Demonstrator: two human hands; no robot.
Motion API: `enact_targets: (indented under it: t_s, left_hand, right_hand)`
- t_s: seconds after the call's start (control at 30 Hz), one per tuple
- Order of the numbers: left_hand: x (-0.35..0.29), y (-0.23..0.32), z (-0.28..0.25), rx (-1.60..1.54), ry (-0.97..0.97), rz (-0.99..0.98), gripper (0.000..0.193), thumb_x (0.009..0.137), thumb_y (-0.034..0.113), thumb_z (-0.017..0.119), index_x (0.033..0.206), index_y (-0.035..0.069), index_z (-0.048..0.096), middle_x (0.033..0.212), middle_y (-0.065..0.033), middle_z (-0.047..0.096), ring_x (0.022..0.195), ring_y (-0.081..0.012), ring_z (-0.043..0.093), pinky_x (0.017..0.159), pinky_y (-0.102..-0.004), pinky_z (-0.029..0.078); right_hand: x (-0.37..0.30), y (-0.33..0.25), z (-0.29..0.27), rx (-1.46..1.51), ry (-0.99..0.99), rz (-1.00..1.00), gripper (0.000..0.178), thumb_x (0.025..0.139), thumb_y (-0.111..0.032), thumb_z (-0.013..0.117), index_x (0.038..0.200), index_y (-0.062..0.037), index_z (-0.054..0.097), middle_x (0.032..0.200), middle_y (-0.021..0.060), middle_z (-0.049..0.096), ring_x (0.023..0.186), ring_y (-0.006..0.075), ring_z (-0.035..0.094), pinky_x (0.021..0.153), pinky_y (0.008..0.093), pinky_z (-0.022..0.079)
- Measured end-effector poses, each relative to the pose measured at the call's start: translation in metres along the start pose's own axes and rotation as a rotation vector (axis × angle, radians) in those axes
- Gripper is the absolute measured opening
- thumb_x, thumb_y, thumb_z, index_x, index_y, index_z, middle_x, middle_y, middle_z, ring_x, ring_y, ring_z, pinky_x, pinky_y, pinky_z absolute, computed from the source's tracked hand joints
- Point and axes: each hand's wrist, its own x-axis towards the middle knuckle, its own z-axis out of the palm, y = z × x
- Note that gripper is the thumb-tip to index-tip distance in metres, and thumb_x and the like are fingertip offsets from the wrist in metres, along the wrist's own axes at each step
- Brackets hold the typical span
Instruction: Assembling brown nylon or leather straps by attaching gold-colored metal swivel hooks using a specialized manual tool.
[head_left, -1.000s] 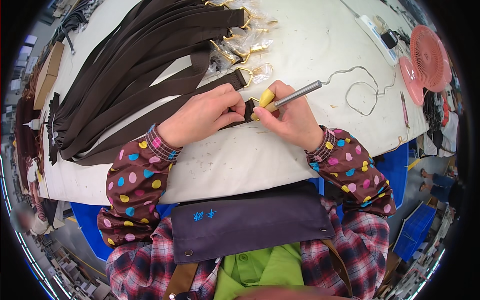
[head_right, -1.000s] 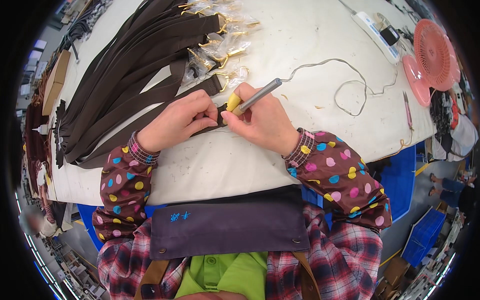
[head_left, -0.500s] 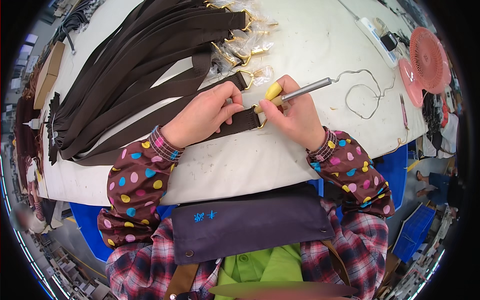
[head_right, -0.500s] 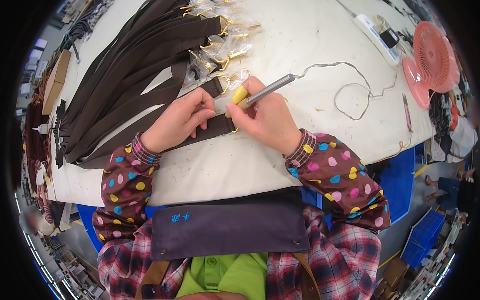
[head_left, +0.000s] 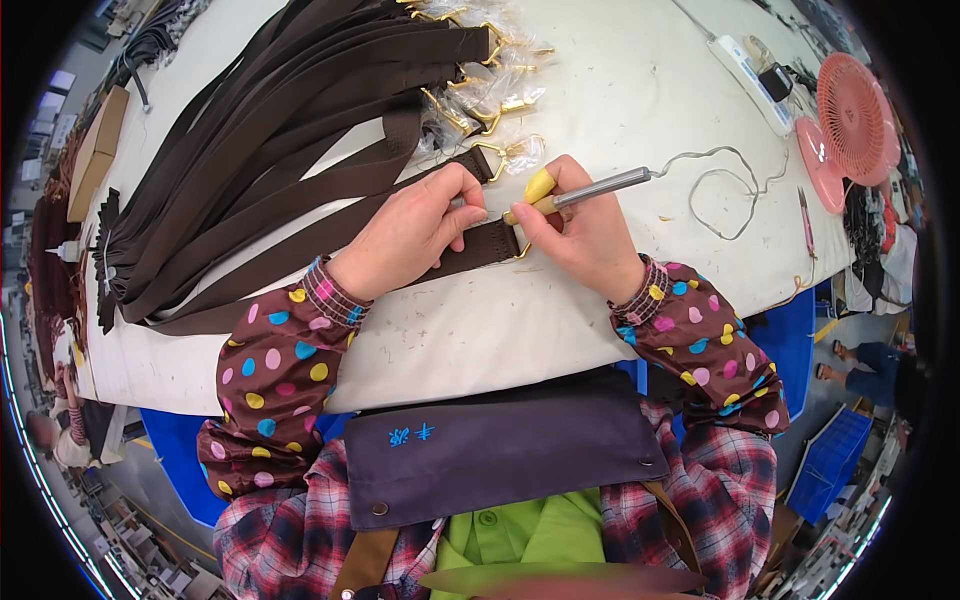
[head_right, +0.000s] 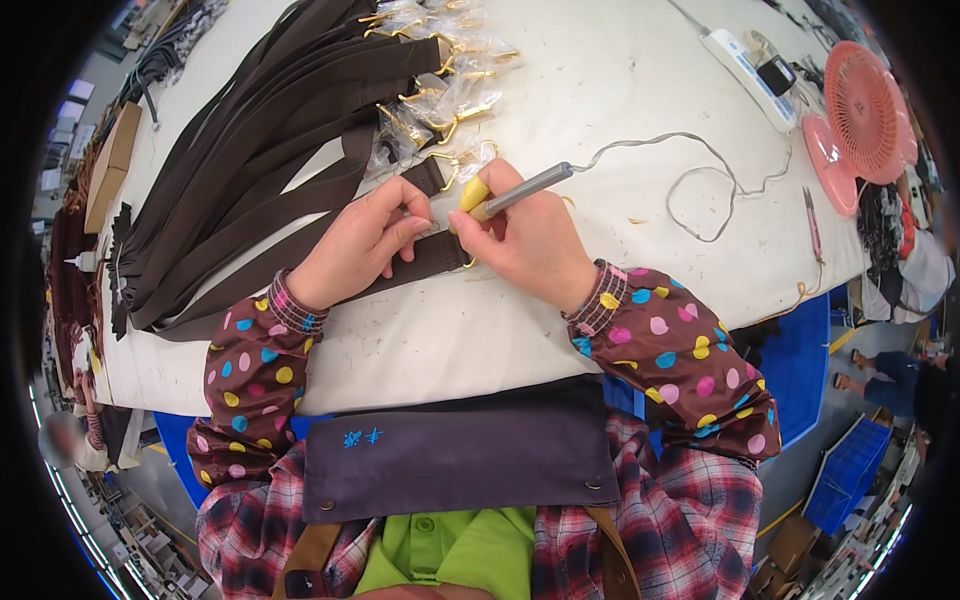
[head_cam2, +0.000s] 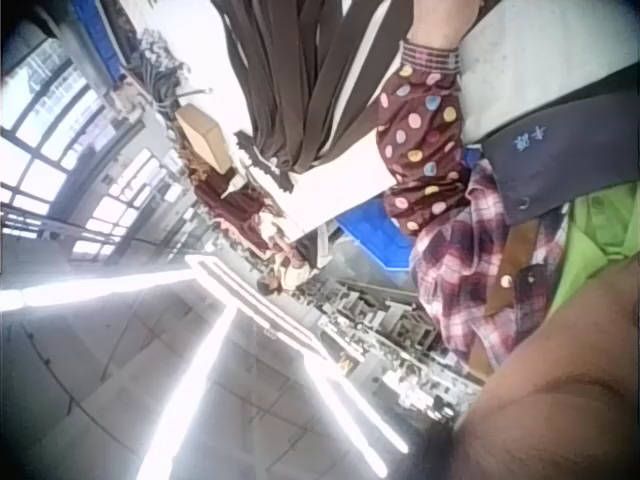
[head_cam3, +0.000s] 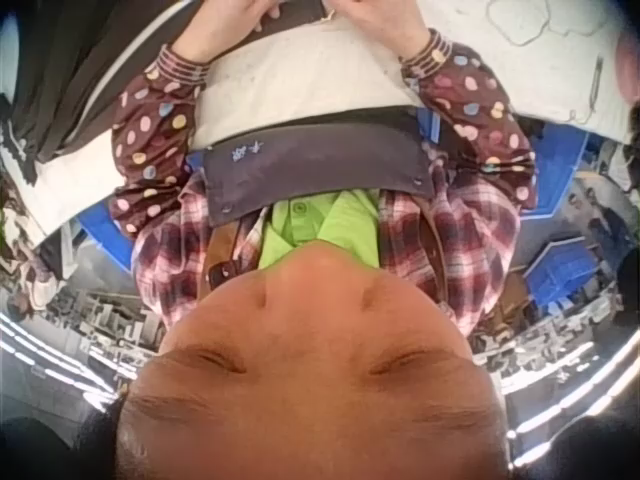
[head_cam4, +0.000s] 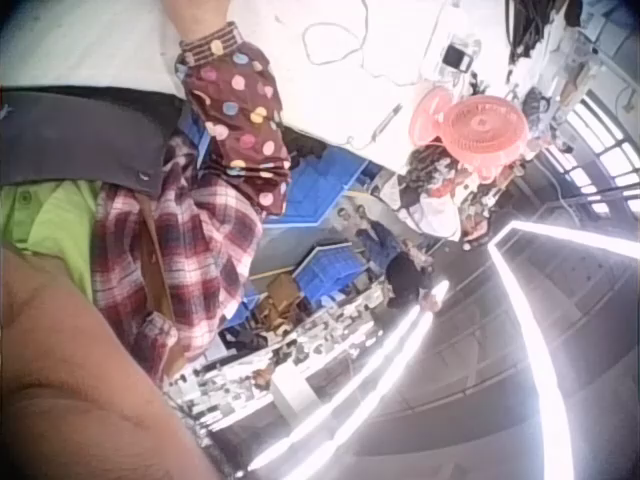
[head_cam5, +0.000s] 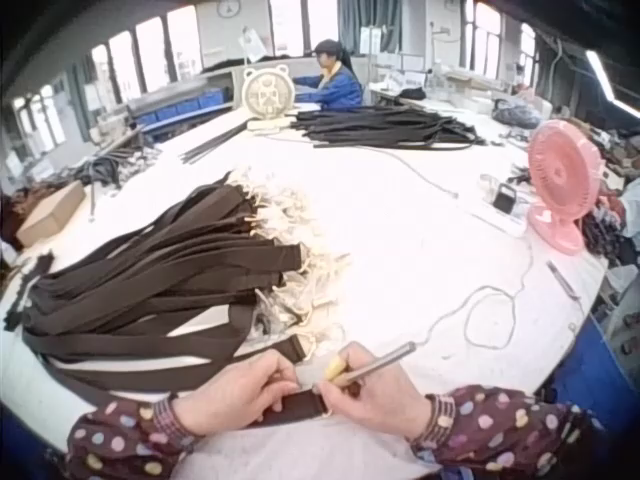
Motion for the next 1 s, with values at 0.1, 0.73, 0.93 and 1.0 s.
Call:
enact_targets:
  t_s: [0.1,0.73,0.93,1.0]
  left_hand:
    - [0.0,-0.001,0.001,0.01,0.011,0.021,0.011,0.094,0.013,0.055,0.093,0.005,0.048,0.078,-0.0026,0.054,0.062,-0.0084,0.056,0.045,-0.023,0.047]
    - [-0.002,-0.002,-0.01,0.372,0.022,0.243,0.019,0.083,0.008,0.068,0.097,0.003,0.056,0.088,-0.0073,0.055,0.069,-0.0161,0.055,0.066,-0.0295,0.047]
    - [0.001,-0.01,-0.008,0.387,0.037,0.233,0.016,0.085,0.015,0.066,0.094,0.005,0.057,0.094,-0.0101,0.058,0.082,-0.0282,0.062,0.07,-0.0365,0.049]
    - [0.0,-0.007,-0.006,0.394,0.041,0.213,0.015,0.086,0.014,0.065,0.094,0.005,0.056,0.094,-0.0102,0.058,0.082,-0.0288,0.062,0.07,-0.0369,0.049]
  right_hand:
    - [-0.001,0.001,0.0,0.008,-0.002,0.005,0.023,0.085,-0.013,0.068,0.087,-0.0046,0.047,0.063,0.0027,0.058,0.053,0.008,0.052,0.048,0.024,0.039]
    - [0.001,0.0,0.002,0.049,0.026,-0.007,0.023,0.084,-0.014,0.069,0.088,-0.0051,0.048,0.063,0.0026,0.057,0.051,0.0085,0.05,0.047,0.0246,0.038]
    - [0.001,0.0,0.003,0.011,0.015,-0.011,0.024,0.083,-0.015,0.07,0.087,-0.0052,0.048,0.063,0.0024,0.056,0.051,0.0088,0.049,0.047,0.0247,0.038]
    - [0.001,0.002,0.004,0.01,0.015,-0.01,0.024,0.083,-0.015,0.07,0.087,-0.0053,0.049,0.063,0.0023,0.056,0.051,0.0089,0.049,0.047,0.0249,0.038]
